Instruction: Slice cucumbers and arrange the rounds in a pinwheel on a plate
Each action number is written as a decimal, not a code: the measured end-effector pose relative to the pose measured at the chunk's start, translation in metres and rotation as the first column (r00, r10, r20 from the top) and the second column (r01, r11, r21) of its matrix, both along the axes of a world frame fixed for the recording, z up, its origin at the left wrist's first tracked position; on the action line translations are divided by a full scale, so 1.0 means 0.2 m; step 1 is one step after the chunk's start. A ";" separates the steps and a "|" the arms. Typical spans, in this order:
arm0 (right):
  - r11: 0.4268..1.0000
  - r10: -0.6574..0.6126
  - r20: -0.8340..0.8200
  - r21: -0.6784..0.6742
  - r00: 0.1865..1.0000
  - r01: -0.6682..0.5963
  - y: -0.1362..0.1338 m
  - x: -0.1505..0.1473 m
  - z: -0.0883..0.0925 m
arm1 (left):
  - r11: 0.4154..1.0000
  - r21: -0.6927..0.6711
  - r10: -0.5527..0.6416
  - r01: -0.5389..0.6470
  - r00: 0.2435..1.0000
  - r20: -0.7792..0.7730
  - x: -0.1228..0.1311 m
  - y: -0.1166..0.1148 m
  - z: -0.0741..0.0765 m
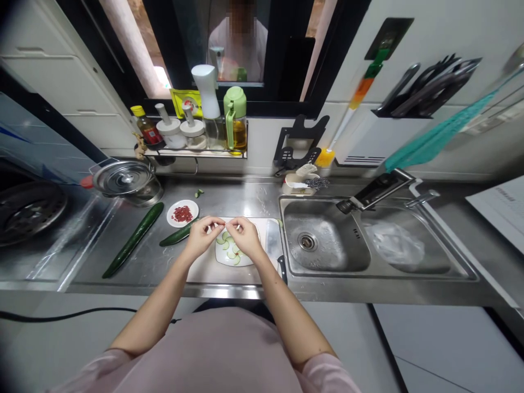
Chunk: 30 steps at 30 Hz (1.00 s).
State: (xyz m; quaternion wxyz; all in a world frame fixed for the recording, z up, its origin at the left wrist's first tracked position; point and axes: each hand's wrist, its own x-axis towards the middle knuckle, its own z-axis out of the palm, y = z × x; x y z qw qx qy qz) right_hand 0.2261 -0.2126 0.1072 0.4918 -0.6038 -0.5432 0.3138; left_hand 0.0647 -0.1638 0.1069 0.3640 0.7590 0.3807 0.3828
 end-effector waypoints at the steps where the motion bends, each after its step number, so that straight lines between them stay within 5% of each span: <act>1: 1.000 0.003 -0.012 -0.006 1.000 -0.003 0.00 0.00 0.00 | 1.000 0.000 -0.007 0.007 1.000 -0.014 0.00 0.00 0.00; 11: 0.999 0.007 -0.052 -0.044 0.999 -0.010 -0.01 -0.01 -0.04 | 0.983 -0.183 0.000 0.004 1.000 0.022 -0.01 -0.02 -0.03; 17: 0.997 -0.002 0.017 -0.082 1.000 0.004 0.02 0.00 -0.20 | 0.927 -0.344 0.177 -0.147 0.983 0.057 -0.07 0.02 -0.20; 20: 0.981 0.026 0.138 -0.192 0.990 0.001 0.03 -0.02 -0.33 | 0.887 -0.378 0.270 -0.266 0.962 -0.043 -0.11 0.03 -0.33; 23: 0.946 0.093 0.273 -0.323 0.958 0.001 0.04 -0.06 -0.43 | 0.893 -0.358 0.208 -0.271 0.956 -0.206 -0.13 0.02 -0.43; 30: 0.891 0.169 0.484 -0.448 0.859 0.077 0.08 -0.14 -0.52 | 0.942 -0.253 0.072 -0.220 0.870 -0.488 -0.07 0.00 -0.48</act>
